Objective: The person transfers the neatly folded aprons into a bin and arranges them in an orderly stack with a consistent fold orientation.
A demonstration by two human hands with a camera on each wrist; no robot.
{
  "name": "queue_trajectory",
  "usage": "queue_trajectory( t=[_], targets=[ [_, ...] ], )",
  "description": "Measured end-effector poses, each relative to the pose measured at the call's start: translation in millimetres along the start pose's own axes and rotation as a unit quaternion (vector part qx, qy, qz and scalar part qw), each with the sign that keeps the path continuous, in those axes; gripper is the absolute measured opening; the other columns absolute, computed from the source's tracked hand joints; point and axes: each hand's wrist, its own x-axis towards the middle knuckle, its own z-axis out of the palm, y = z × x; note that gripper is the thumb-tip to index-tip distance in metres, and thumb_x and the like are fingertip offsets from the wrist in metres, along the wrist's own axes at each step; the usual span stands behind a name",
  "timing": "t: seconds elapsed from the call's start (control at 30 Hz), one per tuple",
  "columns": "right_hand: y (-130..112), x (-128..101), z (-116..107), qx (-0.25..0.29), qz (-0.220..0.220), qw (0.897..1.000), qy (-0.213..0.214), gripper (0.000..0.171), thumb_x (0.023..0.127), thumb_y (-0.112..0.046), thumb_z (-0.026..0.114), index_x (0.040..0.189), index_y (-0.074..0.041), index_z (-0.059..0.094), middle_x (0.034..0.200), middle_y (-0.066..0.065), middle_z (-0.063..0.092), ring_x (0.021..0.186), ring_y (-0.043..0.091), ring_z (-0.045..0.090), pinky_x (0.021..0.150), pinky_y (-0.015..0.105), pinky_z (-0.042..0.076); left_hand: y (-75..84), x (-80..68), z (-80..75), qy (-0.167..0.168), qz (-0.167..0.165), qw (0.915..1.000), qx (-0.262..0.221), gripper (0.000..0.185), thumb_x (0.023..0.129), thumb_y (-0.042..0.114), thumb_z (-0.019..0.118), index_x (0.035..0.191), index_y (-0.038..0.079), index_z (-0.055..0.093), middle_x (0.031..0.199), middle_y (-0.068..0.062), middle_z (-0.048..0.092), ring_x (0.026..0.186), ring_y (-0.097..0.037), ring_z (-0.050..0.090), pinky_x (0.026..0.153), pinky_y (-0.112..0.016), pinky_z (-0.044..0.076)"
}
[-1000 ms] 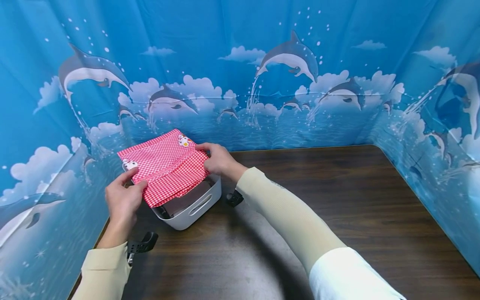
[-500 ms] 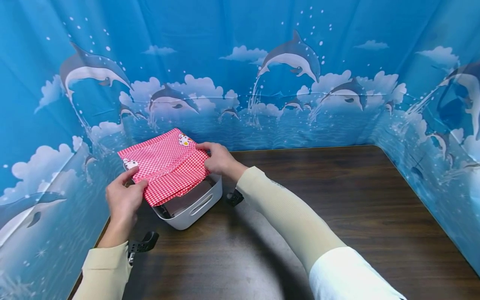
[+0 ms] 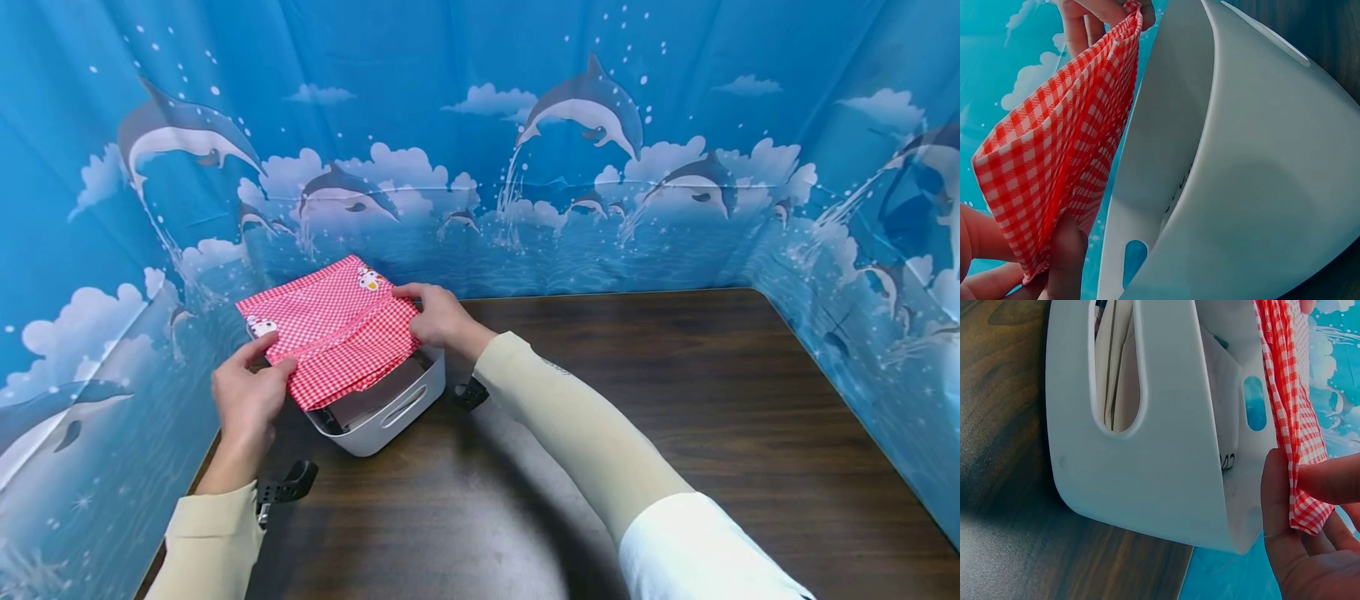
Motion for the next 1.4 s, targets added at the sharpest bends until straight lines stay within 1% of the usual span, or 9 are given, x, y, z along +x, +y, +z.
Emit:
queue_trajectory(
  t=[0.13, 0.43, 0.57, 0.77, 1.0, 1.13, 1.23, 1.33, 1.4],
  targets=[
    [1.5, 0.9, 0.9, 0.0, 0.002, 1.0, -0.004, 0.066, 0.097, 0.008, 0.063, 0.157, -0.018, 0.056, 0.161, 0.012, 0.052, 0.104, 0.023, 0.06, 0.059, 0.024, 0.049, -1.1, 0.0, -0.2, -0.002, -0.001, 1.0, 0.002, 0.058, 0.105, 0.024, 0.066, 0.161, 0.019, 0.052, 0.158, -0.019, 0.056, 0.106, -0.017, 0.059, 0.062, -0.013, 0.05],
    [2.5, -1.5, 4.0, -0.002, -0.013, 1.0, -0.005, 0.067, 0.096, 0.009, 0.061, 0.158, -0.017, 0.056, 0.164, 0.011, 0.049, 0.12, 0.027, 0.055, 0.063, 0.026, 0.05, -3.4, -1.3, -1.0, 0.002, 0.002, 1.0, 0.0, 0.057, 0.105, 0.022, 0.066, 0.16, 0.019, 0.053, 0.158, -0.018, 0.056, 0.093, -0.009, 0.058, 0.061, -0.014, 0.049],
    [2.8, -1.2, 2.8, -0.007, -0.008, 1.0, -0.004, 0.067, 0.097, 0.009, 0.06, 0.158, -0.018, 0.056, 0.164, 0.01, 0.049, 0.121, 0.026, 0.055, 0.064, 0.026, 0.049, -2.7, -1.2, -0.7, -0.002, 0.003, 1.0, -0.005, 0.057, 0.105, 0.022, 0.066, 0.161, 0.019, 0.053, 0.162, -0.019, 0.053, 0.1, -0.013, 0.059, 0.062, -0.012, 0.048],
    [4.3, 0.6, 2.2, -0.005, -0.003, 1.0, 0.002, 0.068, 0.097, 0.011, 0.059, 0.157, -0.019, 0.056, 0.165, 0.01, 0.049, 0.116, 0.026, 0.058, 0.055, 0.027, 0.043, -0.8, -1.8, 0.7, -0.01, -0.002, 0.9999, -0.007, 0.058, 0.106, 0.023, 0.065, 0.161, 0.02, 0.052, 0.164, -0.016, 0.052, 0.112, -0.019, 0.06, 0.063, -0.011, 0.049],
    [2.0, 0.3, 0.9, -0.011, -0.019, 1.0, 0.0, 0.067, 0.097, 0.01, 0.059, 0.158, -0.018, 0.056, 0.167, 0.01, 0.048, 0.124, 0.025, 0.054, 0.058, 0.026, 0.044, 1.4, -3.2, -2.9, -0.004, 0.006, 1.0, -0.007, 0.058, 0.105, 0.022, 0.066, 0.161, 0.02, 0.053, 0.161, -0.016, 0.053, 0.091, -0.007, 0.059, 0.063, -0.013, 0.051],
    [-1.1, 0.4, 0.3, -0.017, -0.017, 1.0, 0.001, 0.067, 0.098, 0.01, 0.059, 0.158, -0.019, 0.056, 0.167, 0.01, 0.048, 0.094, 0.019, 0.059, 0.054, 0.026, 0.042, 5.0, -5.3, -4.2, 0.002, 0.014, 0.9999, -0.005, 0.058, 0.104, 0.023, 0.067, 0.161, 0.021, 0.053, 0.166, -0.013, 0.05, 0.087, -0.003, 0.059, 0.063, -0.011, 0.051],
    [-2.9, 1.0, -0.1, -0.019, -0.011, 1.0, 0.003, 0.067, 0.098, 0.011, 0.058, 0.158, -0.02, 0.056, 0.166, 0.01, 0.048, 0.063, 0.015, 0.048, 0.051, 0.027, 0.039, 6.8, -5.7, -5.6, 0.001, 0.017, 0.9998, -0.008, 0.058, 0.105, 0.023, 0.067, 0.161, 0.019, 0.053, 0.168, -0.014, 0.047, 0.086, -0.001, 0.06, 0.063, -0.011, 0.051],
    [-4.0, 1.3, -0.3, -0.02, -0.01, 1.0, 0.002, 0.067, 0.098, 0.011, 0.057, 0.158, -0.02, 0.056, 0.166, 0.01, 0.048, 0.055, 0.013, 0.04, 0.05, 0.026, 0.038, 7.8, -6.3, -6.4, 0.0, 0.013, 0.9998, -0.012, 0.057, 0.105, 0.023, 0.067, 0.161, 0.019, 0.053, 0.168, -0.014, 0.047, 0.083, 0.001, 0.06, 0.063, -0.012, 0.051],
    [-4.2, 1.1, -0.4, -0.019, -0.011, 1.0, 0.002, 0.067, 0.098, 0.01, 0.058, 0.158, -0.02, 0.056, 0.166, 0.01, 0.048, 0.058, 0.014, 0.044, 0.051, 0.027, 0.039, 8.5, -6.8, -6.5, 0.0, 0.012, 0.9998, -0.014, 0.057, 0.105, 0.023, 0.067, 0.16, 0.02, 0.053, 0.167, -0.013, 0.048, 0.08, 0.003, 0.059, 0.062, -0.012, 0.051]
  ],
)
